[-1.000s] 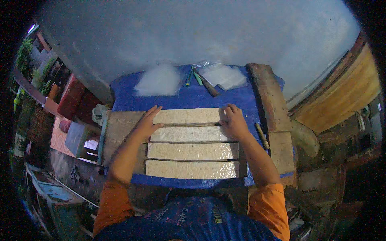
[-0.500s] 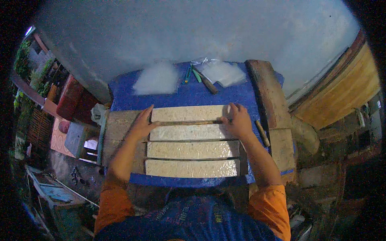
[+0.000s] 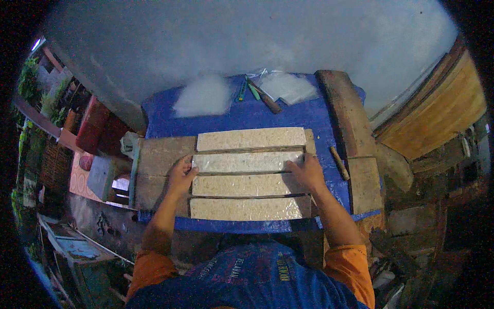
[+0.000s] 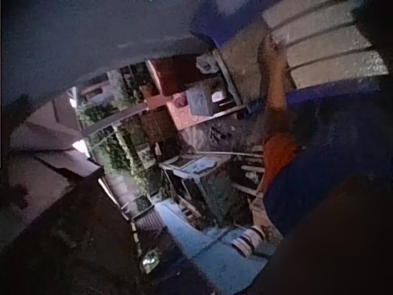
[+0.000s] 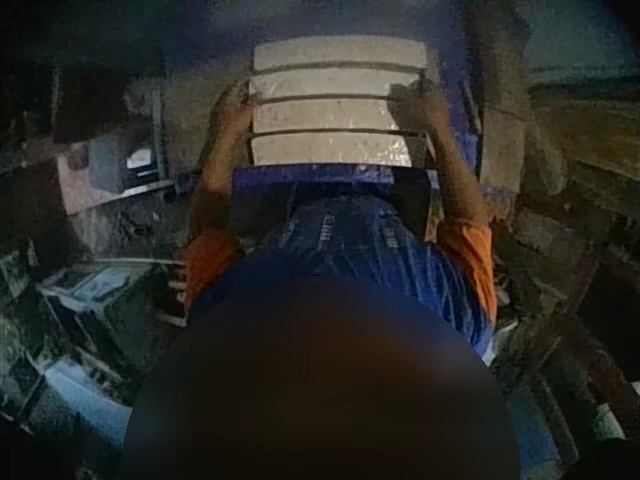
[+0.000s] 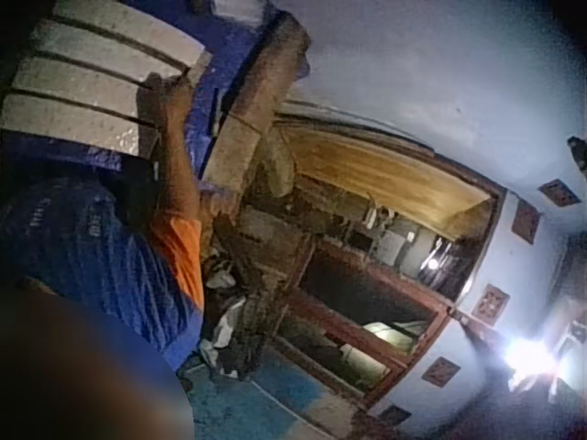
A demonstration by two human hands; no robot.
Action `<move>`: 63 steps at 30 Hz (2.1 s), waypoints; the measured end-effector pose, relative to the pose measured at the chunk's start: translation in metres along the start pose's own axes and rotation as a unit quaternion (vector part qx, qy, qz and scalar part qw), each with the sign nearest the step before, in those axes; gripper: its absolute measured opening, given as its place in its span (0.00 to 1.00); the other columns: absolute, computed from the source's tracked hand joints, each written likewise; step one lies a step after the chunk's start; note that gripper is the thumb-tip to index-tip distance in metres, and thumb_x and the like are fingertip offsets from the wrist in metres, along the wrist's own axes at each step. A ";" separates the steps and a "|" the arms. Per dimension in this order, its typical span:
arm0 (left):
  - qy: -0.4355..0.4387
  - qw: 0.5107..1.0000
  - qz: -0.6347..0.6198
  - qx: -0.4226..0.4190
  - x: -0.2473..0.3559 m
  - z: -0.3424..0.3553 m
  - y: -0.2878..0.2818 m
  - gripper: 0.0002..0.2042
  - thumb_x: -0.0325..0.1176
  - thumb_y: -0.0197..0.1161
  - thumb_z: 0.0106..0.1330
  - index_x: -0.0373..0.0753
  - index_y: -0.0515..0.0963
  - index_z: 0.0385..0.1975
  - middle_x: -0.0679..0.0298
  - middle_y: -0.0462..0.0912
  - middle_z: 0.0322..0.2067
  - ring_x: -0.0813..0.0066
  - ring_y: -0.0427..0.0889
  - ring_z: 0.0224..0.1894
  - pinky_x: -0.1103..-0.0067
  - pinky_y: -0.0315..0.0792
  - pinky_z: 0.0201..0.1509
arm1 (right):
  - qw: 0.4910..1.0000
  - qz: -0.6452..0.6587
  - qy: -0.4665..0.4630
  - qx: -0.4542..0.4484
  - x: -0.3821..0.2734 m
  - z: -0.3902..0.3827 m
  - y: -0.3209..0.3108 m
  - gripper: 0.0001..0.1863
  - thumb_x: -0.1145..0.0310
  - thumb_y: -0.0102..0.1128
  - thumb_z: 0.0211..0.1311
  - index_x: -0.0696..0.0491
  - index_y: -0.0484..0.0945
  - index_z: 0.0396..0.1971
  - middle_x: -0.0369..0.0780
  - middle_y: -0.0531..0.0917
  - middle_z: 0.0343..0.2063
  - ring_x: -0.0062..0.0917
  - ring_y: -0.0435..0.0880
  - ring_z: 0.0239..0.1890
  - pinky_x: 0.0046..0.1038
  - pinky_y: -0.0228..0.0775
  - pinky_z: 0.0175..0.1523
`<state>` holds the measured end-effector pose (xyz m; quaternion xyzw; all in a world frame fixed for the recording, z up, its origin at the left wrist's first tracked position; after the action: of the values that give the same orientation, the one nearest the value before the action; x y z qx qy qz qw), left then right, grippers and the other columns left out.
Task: The person uses a cylindrical tool to score and cut a rectangular sheet of material into four strips on a wooden board. They then lift the board with the cut strips and move to another table to place them down before returning to repeat the cutting process.
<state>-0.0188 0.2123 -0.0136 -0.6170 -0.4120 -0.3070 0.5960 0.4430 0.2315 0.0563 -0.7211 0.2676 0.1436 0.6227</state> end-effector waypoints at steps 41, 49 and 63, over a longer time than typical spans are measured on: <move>0.074 0.996 0.054 -0.019 0.043 -0.017 0.001 0.22 0.32 0.71 0.66 0.41 0.78 0.60 0.52 0.79 0.56 0.57 0.81 0.58 0.65 0.77 0.59 | 0.948 0.051 -0.313 0.033 -0.001 -0.021 -0.016 0.19 0.73 0.69 0.59 0.56 0.80 0.52 0.51 0.81 0.54 0.49 0.79 0.60 0.41 0.73 0.65; 0.012 1.000 -0.022 -0.011 0.040 -0.014 0.010 0.28 0.32 0.75 0.62 0.38 0.77 0.64 0.48 0.82 0.55 0.57 0.83 0.57 0.67 0.76 0.61 | 0.946 0.015 -0.313 0.080 -0.008 -0.023 -0.009 0.15 0.79 0.64 0.62 0.56 0.82 0.48 0.49 0.80 0.57 0.48 0.78 0.62 0.41 0.73 0.66; 0.079 0.995 0.054 0.038 0.054 -0.012 0.011 0.30 0.33 0.79 0.58 0.39 0.79 0.63 0.47 0.79 0.60 0.53 0.80 0.61 0.66 0.75 0.63 | 0.956 0.007 -0.275 0.101 -0.006 -0.024 -0.005 0.16 0.76 0.65 0.61 0.54 0.82 0.50 0.48 0.80 0.57 0.48 0.78 0.61 0.41 0.74 0.64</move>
<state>0.0178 0.2091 0.0293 -0.5891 -0.3415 -0.3059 0.6654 0.4379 0.2097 0.0682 -0.5847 0.1042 0.3134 0.7410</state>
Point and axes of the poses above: each hand's wrist, its own z-axis towards the middle knuckle, its own y-axis out of the palm, x = y × z, the point moved 6 cm from there along z, towards the middle knuckle
